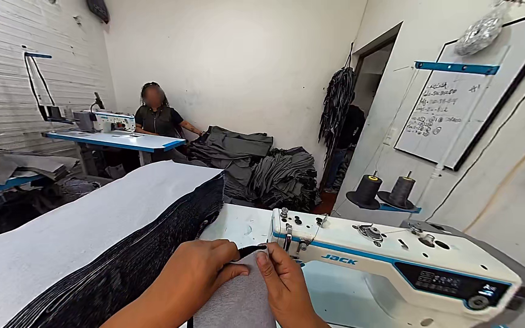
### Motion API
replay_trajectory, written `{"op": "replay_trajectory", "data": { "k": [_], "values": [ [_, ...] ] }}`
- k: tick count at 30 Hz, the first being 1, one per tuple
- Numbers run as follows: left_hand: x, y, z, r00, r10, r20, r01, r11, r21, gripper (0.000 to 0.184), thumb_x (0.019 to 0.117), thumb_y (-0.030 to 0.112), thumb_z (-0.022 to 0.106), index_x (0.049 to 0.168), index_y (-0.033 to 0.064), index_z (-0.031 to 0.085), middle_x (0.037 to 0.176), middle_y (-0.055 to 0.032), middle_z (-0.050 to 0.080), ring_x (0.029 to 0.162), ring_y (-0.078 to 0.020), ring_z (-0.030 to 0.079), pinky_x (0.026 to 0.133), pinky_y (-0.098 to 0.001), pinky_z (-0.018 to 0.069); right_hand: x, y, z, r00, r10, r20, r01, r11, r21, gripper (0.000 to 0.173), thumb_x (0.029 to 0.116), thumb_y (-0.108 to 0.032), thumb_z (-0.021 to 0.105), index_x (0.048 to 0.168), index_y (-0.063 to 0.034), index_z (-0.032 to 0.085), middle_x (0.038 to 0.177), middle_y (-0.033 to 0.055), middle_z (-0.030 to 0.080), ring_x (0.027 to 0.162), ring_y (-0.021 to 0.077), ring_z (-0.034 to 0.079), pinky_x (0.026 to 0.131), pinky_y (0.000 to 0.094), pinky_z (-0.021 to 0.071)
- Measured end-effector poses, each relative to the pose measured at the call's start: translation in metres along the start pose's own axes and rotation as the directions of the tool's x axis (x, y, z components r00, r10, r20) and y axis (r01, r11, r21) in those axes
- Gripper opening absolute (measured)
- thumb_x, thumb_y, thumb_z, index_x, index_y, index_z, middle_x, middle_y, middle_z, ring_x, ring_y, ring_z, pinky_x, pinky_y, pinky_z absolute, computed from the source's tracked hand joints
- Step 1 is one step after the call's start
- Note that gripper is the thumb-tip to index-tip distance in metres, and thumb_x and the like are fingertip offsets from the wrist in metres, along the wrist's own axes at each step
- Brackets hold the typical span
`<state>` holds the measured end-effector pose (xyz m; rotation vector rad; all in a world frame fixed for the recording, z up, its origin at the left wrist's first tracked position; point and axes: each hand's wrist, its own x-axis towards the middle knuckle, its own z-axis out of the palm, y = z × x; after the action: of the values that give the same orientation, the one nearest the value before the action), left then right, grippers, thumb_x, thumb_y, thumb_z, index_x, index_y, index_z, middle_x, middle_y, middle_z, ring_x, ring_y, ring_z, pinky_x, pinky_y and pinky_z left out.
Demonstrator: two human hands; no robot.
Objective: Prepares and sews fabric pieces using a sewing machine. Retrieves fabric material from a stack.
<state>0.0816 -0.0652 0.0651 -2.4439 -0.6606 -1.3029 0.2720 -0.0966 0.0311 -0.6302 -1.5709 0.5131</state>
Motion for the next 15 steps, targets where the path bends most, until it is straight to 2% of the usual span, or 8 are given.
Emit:
{"op": "replay_trajectory", "data": {
  "k": [2, 4, 5, 6, 8, 10, 13, 15],
  "values": [
    [-0.003, 0.001, -0.003, 0.999, -0.031, -0.025, 0.031, 0.999, -0.018, 0.038, 0.0994, 0.049, 0.057, 0.098, 0.012, 0.068, 0.064, 0.0005, 0.062, 0.054, -0.0111, 0.06, 0.049, -0.026, 0.0481, 0.003, 0.0, -0.002, 0.999, -0.046, -0.008, 0.045, 0.998, -0.046, 0.024, 0.1065, -0.02, 0.053, 0.1, -0.001, 0.065, 0.08, -0.0044, 0.067, 0.073, -0.0064, 0.062, 0.069, 0.0124, 0.0532],
    [-0.008, -0.001, -0.006, 0.996, -0.083, -0.029, 0.081, 0.995, -0.056, 0.053, 0.0958, 0.053, 0.06, 0.124, 0.0099, 0.069, 0.062, 0.0012, 0.062, 0.05, -0.0099, 0.055, 0.048, -0.0256, 0.0466, 0.004, 0.0, -0.006, 0.997, -0.077, -0.018, 0.075, 0.995, -0.071, 0.024, 0.1071, -0.02, 0.052, 0.101, -0.0015, 0.065, 0.083, -0.0046, 0.067, 0.076, -0.0071, 0.063, 0.071, 0.0118, 0.054],
    [-0.011, -0.002, -0.008, 0.994, -0.109, -0.023, 0.107, 0.992, -0.067, 0.057, 0.0933, 0.055, 0.061, 0.127, 0.0103, 0.069, 0.063, 0.0014, 0.063, 0.049, -0.0088, 0.055, 0.047, -0.025, 0.0467, 0.004, 0.001, -0.008, 0.995, -0.092, -0.03, 0.089, 0.992, -0.085, 0.024, 0.1074, -0.021, 0.051, 0.101, -0.0021, 0.065, 0.083, -0.0052, 0.067, 0.076, -0.0078, 0.063, 0.072, 0.0112, 0.0537],
    [-0.015, -0.002, -0.01, 0.991, -0.133, -0.016, 0.131, 0.988, -0.083, 0.056, 0.0916, 0.055, 0.063, 0.123, 0.0102, 0.072, 0.064, 0.0007, 0.065, 0.05, -0.0086, 0.057, 0.048, -0.0253, 0.0481, 0.005, 0.001, -0.009, 0.994, -0.105, -0.04, 0.1, 0.99, -0.097, 0.025, 0.1075, -0.023, 0.051, 0.101, -0.0029, 0.065, 0.084, -0.006, 0.066, 0.077, -0.0084, 0.062, 0.072, 0.0105, 0.0532],
    [-0.021, -0.003, -0.015, 0.986, -0.167, 0.009, 0.167, 0.981, -0.098, 0.046, 0.0925, 0.054, 0.063, 0.101, 0.0112, 0.077, 0.072, -0.0008, 0.072, 0.06, -0.0072, 0.066, 0.055, -0.0247, 0.054, 0.005, 0.002, -0.011, 0.991, -0.124, -0.043, 0.119, 0.987, -0.105, 0.025, 0.1075, -0.024, 0.051, 0.101, -0.004, 0.065, 0.084, -0.0069, 0.066, 0.077, -0.0093, 0.061, 0.072, 0.0095, 0.0523],
    [-0.025, -0.003, -0.017, 0.983, -0.181, 0.006, 0.181, 0.978, -0.107, 0.045, 0.0938, 0.053, 0.061, 0.081, 0.011, 0.072, 0.066, -0.0002, 0.067, 0.059, -0.0041, 0.061, 0.054, -0.0191, 0.0481, 0.005, 0.002, -0.011, 0.99, -0.14, -0.032, 0.137, 0.987, -0.089, 0.025, 0.1075, -0.026, 0.051, 0.1, -0.0056, 0.065, 0.085, -0.0077, 0.066, 0.078, -0.0101, 0.061, 0.073, 0.0091, 0.052],
    [-0.026, -0.003, -0.022, 0.977, -0.209, 0.045, 0.213, 0.972, -0.1, 0.047, 0.0943, 0.054, 0.06, 0.075, 0.0111, 0.068, 0.061, 0.0017, 0.061, 0.055, -0.0023, 0.055, 0.05, -0.0176, 0.0431, 0.005, 0.0, -0.01, 0.989, -0.146, -0.009, 0.145, 0.987, -0.065, 0.025, 0.1075, -0.026, 0.051, 0.101, -0.0062, 0.065, 0.087, -0.0077, 0.067, 0.08, -0.0101, 0.062, 0.075, 0.0092, 0.0526],
    [-0.024, -0.002, -0.025, 0.966, -0.243, 0.084, 0.249, 0.965, -0.077, 0.047, 0.092, 0.056, 0.06, 0.075, 0.013, 0.069, 0.061, 0.0039, 0.061, 0.054, -0.0017, 0.056, 0.049, -0.0193, 0.0442, 0.004, -0.003, -0.009, 0.99, -0.14, -0.002, 0.139, 0.988, -0.064, 0.026, 0.1078, -0.025, 0.05, 0.101, -0.0046, 0.064, 0.086, -0.0067, 0.066, 0.08, -0.01, 0.061, 0.074, 0.0094, 0.0525]
  ]
}}
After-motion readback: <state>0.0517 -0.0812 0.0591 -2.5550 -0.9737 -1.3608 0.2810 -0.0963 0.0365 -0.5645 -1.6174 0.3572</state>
